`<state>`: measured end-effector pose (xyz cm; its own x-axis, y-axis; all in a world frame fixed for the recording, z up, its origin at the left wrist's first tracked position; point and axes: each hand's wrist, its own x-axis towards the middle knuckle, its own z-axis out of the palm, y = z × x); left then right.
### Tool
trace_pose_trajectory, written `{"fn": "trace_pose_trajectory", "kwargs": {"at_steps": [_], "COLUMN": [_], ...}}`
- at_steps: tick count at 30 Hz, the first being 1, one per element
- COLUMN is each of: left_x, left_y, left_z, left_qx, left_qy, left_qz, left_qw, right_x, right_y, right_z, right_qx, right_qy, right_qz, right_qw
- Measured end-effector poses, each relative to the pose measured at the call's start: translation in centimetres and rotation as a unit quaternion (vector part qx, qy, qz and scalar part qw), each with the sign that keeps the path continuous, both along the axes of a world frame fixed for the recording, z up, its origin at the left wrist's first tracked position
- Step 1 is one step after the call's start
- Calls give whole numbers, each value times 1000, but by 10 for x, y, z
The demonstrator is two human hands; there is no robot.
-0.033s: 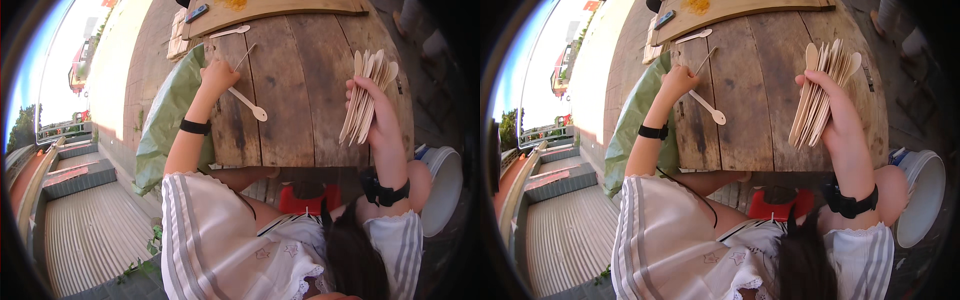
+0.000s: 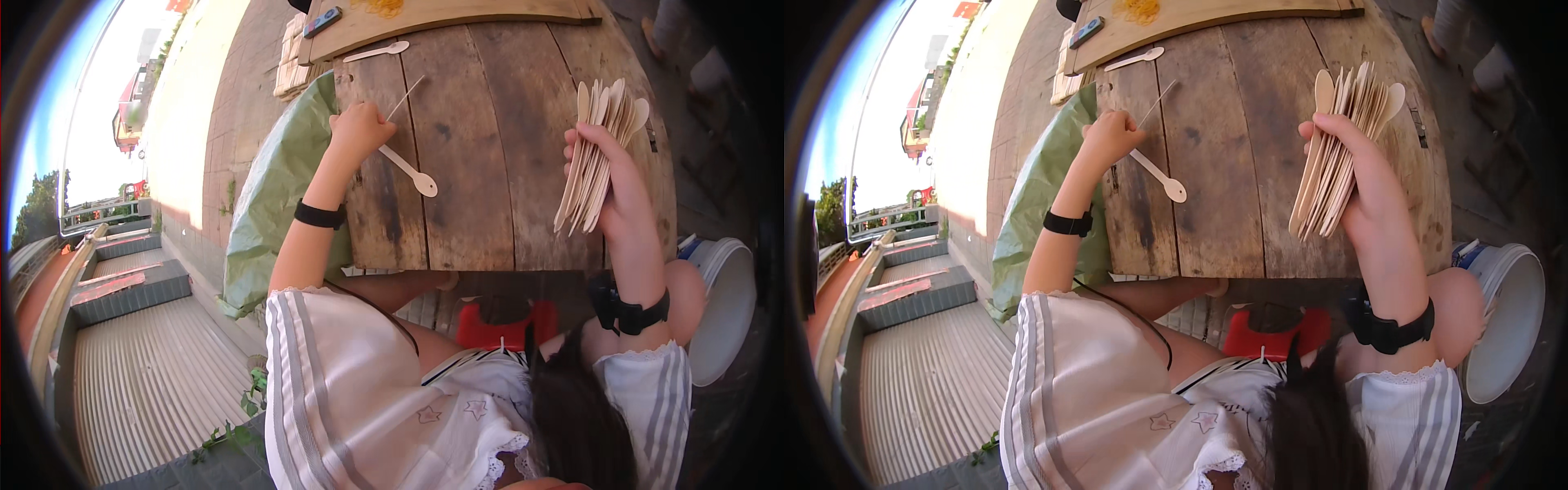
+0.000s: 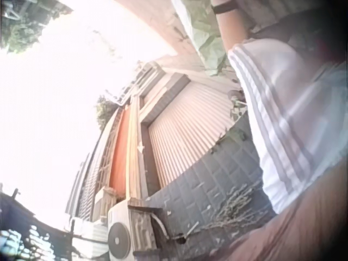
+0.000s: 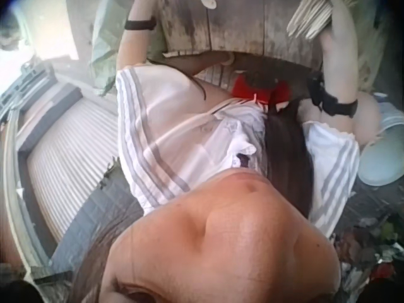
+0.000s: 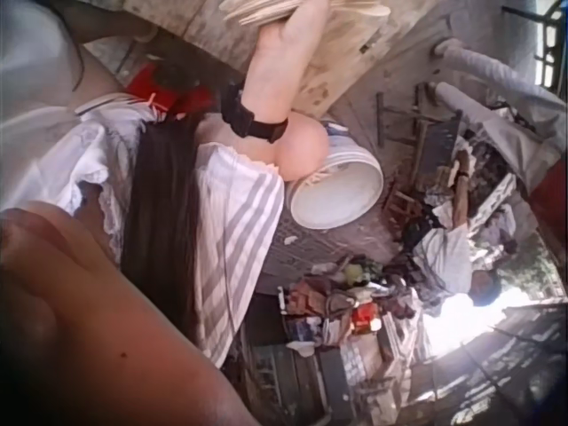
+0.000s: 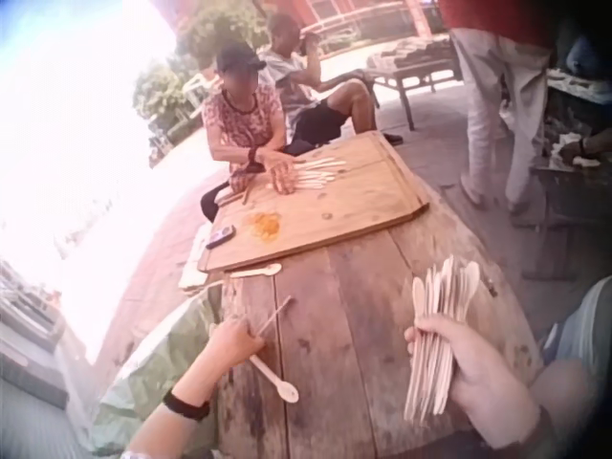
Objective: Gathering and stacking small wooden disposable spoons from a pile on a table.
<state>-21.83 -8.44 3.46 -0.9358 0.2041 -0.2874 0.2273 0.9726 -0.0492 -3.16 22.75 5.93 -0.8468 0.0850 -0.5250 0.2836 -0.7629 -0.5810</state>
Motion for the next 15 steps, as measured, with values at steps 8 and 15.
{"fn": "trace_pose_trajectory", "kwargs": {"at_steps": [8, 15], "left_x": [70, 105], "left_y": [20, 54], "left_z": [84, 129], "left_qx": [338, 352], "left_qy": [-257, -407], "left_qz": [-16, -101], "left_qw": [905, 837], "right_x": [0, -1], "right_y": [-9, -3], "right_z": [5, 13], "right_qx": [125, 126], "right_qy": [138, 131], "right_qz": [39, 71], "right_qw": [982, 981]}}
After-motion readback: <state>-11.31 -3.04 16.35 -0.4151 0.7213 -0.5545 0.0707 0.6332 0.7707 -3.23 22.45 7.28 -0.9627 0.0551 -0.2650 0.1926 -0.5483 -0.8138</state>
